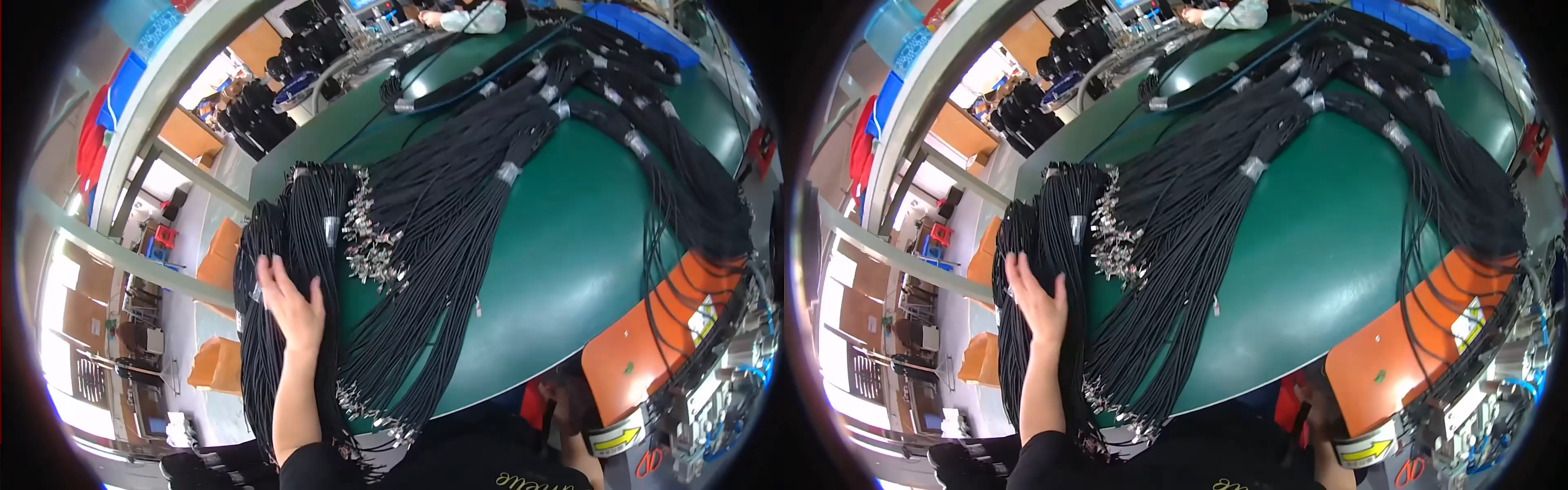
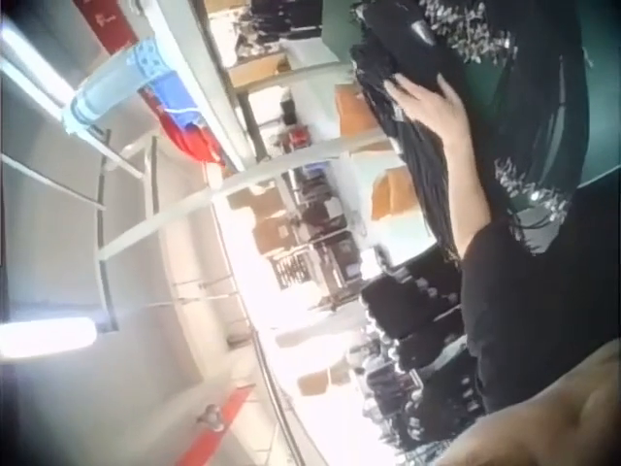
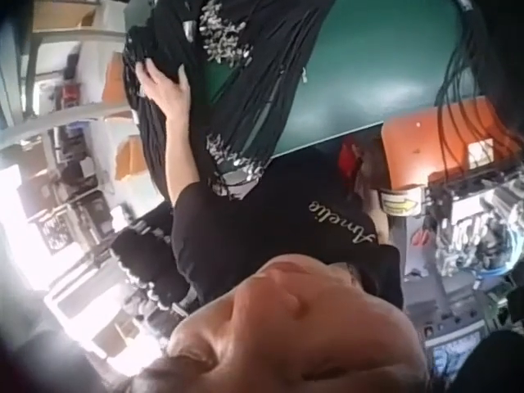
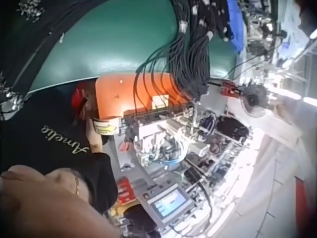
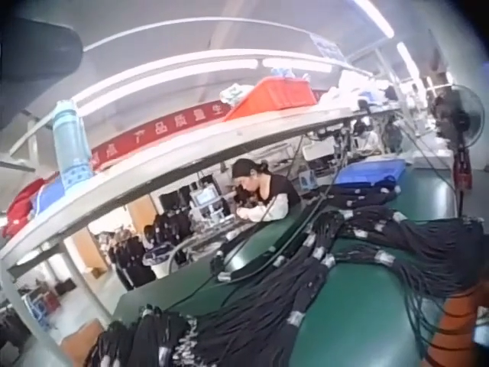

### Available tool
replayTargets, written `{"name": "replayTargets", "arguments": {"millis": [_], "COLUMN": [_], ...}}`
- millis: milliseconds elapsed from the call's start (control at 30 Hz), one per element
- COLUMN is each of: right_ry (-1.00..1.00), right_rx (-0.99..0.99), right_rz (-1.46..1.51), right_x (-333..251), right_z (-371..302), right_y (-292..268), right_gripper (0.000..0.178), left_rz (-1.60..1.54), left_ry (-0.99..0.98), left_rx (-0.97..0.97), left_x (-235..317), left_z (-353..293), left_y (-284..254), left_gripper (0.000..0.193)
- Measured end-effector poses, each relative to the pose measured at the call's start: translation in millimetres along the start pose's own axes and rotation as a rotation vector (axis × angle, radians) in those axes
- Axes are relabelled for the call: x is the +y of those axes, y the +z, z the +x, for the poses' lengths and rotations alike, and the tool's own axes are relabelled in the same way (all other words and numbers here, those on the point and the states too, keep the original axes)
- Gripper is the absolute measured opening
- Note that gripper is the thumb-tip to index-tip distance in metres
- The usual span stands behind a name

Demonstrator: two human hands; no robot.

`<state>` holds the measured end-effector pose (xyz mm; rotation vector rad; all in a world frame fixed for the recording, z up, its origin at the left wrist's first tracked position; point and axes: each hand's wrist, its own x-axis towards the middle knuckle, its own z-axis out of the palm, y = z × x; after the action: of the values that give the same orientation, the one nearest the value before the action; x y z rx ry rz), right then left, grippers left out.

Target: Assembling wiring harnesses by inserting individual wires into a connector block using a semi-automated machine.

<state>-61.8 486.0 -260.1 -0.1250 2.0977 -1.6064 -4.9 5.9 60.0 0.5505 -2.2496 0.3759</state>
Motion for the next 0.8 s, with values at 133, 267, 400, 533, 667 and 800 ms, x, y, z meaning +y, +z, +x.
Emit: {"name": "replayTargets", "arguments": {"millis": [133,267,400,533,667,800], "right_ry": [-0.084,-0.293,-0.626,-0.59,-0.009,0.056], "right_rx": [0.012,0.025,0.076,-0.875,-0.957,-0.752], "right_rz": [-0.162,-0.311,-0.056,0.505,0.418,0.318], "right_x": [0,-95,-212,-288,-336,-338], "right_z": [-33,-75,-88,-18,-4,-8], "right_y": [21,11,18,130,214,231], "right_gripper": [0.019,0.014,0.01,0.072,0.091,0.087], "left_rz": [0.122,-0.156,-0.84,-0.969,-0.663,-0.068], "left_ry": [-0.106,-0.331,-0.52,-0.539,-0.228,-0.282], "left_rx": [-0.255,-0.423,-0.347,-0.631,-0.14,-0.163], "left_x": [-48,-70,-45,-1,-109,-189], "left_z": [11,27,61,62,10,-31], "left_y": [-1,-22,-69,-75,-11,6], "left_gripper": [0.048,0.041,0.041,0.032,0.05,0.057]}}
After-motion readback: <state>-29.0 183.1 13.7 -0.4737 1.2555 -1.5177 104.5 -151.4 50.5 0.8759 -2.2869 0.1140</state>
